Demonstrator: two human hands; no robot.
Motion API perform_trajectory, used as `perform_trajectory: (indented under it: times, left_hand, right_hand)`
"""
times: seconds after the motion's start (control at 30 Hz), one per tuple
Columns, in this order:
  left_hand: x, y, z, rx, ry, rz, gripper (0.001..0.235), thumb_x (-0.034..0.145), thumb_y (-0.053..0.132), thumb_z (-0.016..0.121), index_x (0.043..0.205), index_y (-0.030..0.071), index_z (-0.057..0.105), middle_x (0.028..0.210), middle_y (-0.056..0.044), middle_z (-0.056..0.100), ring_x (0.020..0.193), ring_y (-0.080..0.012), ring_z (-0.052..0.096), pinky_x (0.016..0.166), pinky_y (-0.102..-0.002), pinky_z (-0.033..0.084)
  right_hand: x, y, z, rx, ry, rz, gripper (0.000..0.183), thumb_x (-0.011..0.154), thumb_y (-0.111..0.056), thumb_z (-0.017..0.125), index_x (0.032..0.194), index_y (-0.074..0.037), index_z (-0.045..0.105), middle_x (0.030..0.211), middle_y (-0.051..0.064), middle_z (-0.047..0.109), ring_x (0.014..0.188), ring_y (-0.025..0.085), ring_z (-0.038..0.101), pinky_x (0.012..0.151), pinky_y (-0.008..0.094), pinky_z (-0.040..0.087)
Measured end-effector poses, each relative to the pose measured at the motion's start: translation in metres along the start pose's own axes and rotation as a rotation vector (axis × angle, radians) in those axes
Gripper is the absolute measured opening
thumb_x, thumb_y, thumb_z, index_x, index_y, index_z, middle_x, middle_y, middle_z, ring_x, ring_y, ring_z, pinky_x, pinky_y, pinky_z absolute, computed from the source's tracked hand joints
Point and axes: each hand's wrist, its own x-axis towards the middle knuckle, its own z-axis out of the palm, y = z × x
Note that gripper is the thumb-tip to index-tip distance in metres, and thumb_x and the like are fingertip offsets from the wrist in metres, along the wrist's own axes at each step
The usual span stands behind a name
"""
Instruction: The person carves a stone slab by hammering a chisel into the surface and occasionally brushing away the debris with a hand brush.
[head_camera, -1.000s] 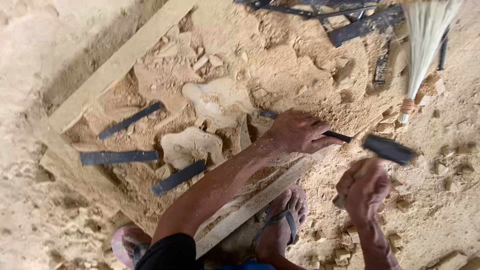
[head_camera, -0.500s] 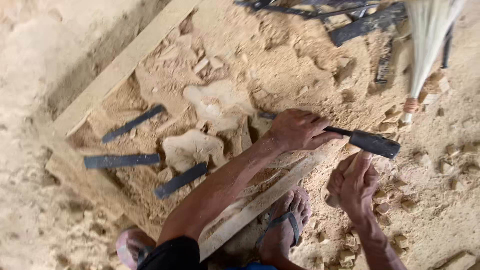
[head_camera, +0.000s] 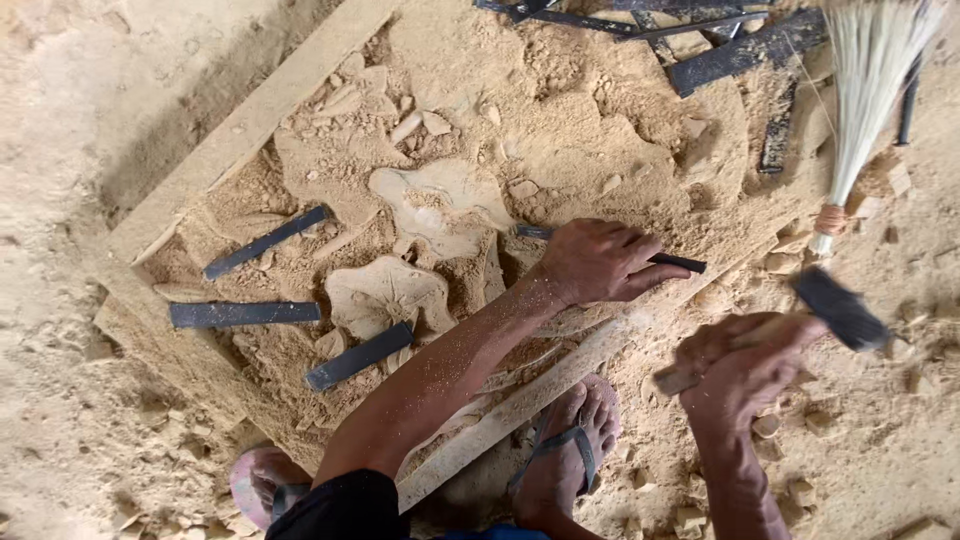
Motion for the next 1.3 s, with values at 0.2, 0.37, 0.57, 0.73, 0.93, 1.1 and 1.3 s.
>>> perform_trajectory:
  times: [0.2, 0.37, 0.57, 0.73, 0.93, 1.1, 1.3]
  left_hand:
    - [0.001, -0.005, 0.000, -0.024, 0.083, -0.002, 0.038, 0.103, 0.056, 0.066, 0.098, 0.019, 0.063, 0.060, 0.011, 0.058, 0.045, -0.0020, 0.042, 0.044, -0.018, 0.036]
    - [0.001, 0.012, -0.010, -0.117, -0.166, -0.104, 0.042, 0.108, 0.060, 0.049, 0.101, 0.020, 0.057, 0.056, 0.011, 0.046, 0.041, -0.0042, 0.033, 0.036, -0.023, 0.028]
    - [0.016, 0.044, -0.013, -0.279, -0.139, 0.001, 0.046, 0.107, 0.057, 0.048, 0.105, 0.016, 0.070, 0.063, 0.005, 0.064, 0.039, -0.0057, 0.043, 0.031, -0.027, 0.033]
    - [-0.004, 0.002, 0.024, -0.018, 0.163, 0.111, 0.091, 0.116, 0.076, 0.039, 0.174, 0.023, -0.008, 0.185, -0.009, -0.013, 0.059, -0.0012, 0.030, 0.047, -0.027, 0.032]
    - [-0.003, 0.003, -0.004, -0.163, -0.020, 0.109, 0.051, 0.103, 0.061, 0.059, 0.079, 0.016, 0.060, 0.053, 0.010, 0.040, 0.044, -0.0041, 0.028, 0.040, -0.022, 0.028]
    - [-0.007, -0.003, -0.007, -0.223, -0.098, 0.114, 0.050, 0.108, 0.056, 0.047, 0.083, 0.014, 0.059, 0.055, 0.007, 0.047, 0.041, -0.0073, 0.034, 0.037, -0.026, 0.037]
    - [-0.017, -0.008, 0.006, -0.187, -0.148, 0.101, 0.050, 0.107, 0.057, 0.049, 0.096, 0.012, 0.068, 0.064, 0.003, 0.062, 0.042, -0.0074, 0.044, 0.036, -0.027, 0.041]
  right_hand:
    - [0.011, -0.006, -0.007, -0.087, -0.231, 0.076, 0.048, 0.119, -0.052, 0.041, 0.083, -0.024, 0.054, 0.056, -0.008, 0.050, 0.036, 0.003, 0.044, 0.029, 0.021, 0.039]
    - [-0.004, -0.011, -0.020, -0.371, -0.271, 0.191, 0.054, 0.119, -0.052, 0.036, 0.081, -0.019, 0.057, 0.059, -0.003, 0.057, 0.038, 0.008, 0.050, 0.029, 0.025, 0.042]
    - [-0.030, -0.044, -0.019, -0.230, -0.149, 0.395, 0.061, 0.117, -0.062, 0.039, 0.080, -0.017, 0.056, 0.052, -0.003, 0.043, 0.035, 0.010, 0.035, 0.029, 0.029, 0.029]
    - [-0.030, -0.033, -0.014, -0.191, -0.043, 0.443, 0.060, 0.113, -0.069, 0.040, 0.080, -0.021, 0.055, 0.052, -0.006, 0.043, 0.035, 0.008, 0.034, 0.029, 0.028, 0.027]
    - [-0.033, -0.017, 0.017, -0.485, 0.250, 0.562, 0.046, 0.125, -0.045, 0.030, 0.087, -0.024, 0.043, 0.060, -0.011, 0.041, 0.041, 0.009, 0.041, 0.031, 0.025, 0.035]
    - [-0.027, -0.017, 0.015, 0.125, 0.002, 0.161, 0.056, 0.108, -0.068, 0.037, 0.082, -0.024, 0.058, 0.054, -0.009, 0.045, 0.036, 0.003, 0.043, 0.026, 0.020, 0.037]
    - [-0.027, 0.006, -0.014, -0.269, -0.328, 0.120, 0.058, 0.119, -0.053, 0.035, 0.074, -0.022, 0.053, 0.050, -0.006, 0.052, 0.030, 0.006, 0.048, 0.023, 0.023, 0.040]
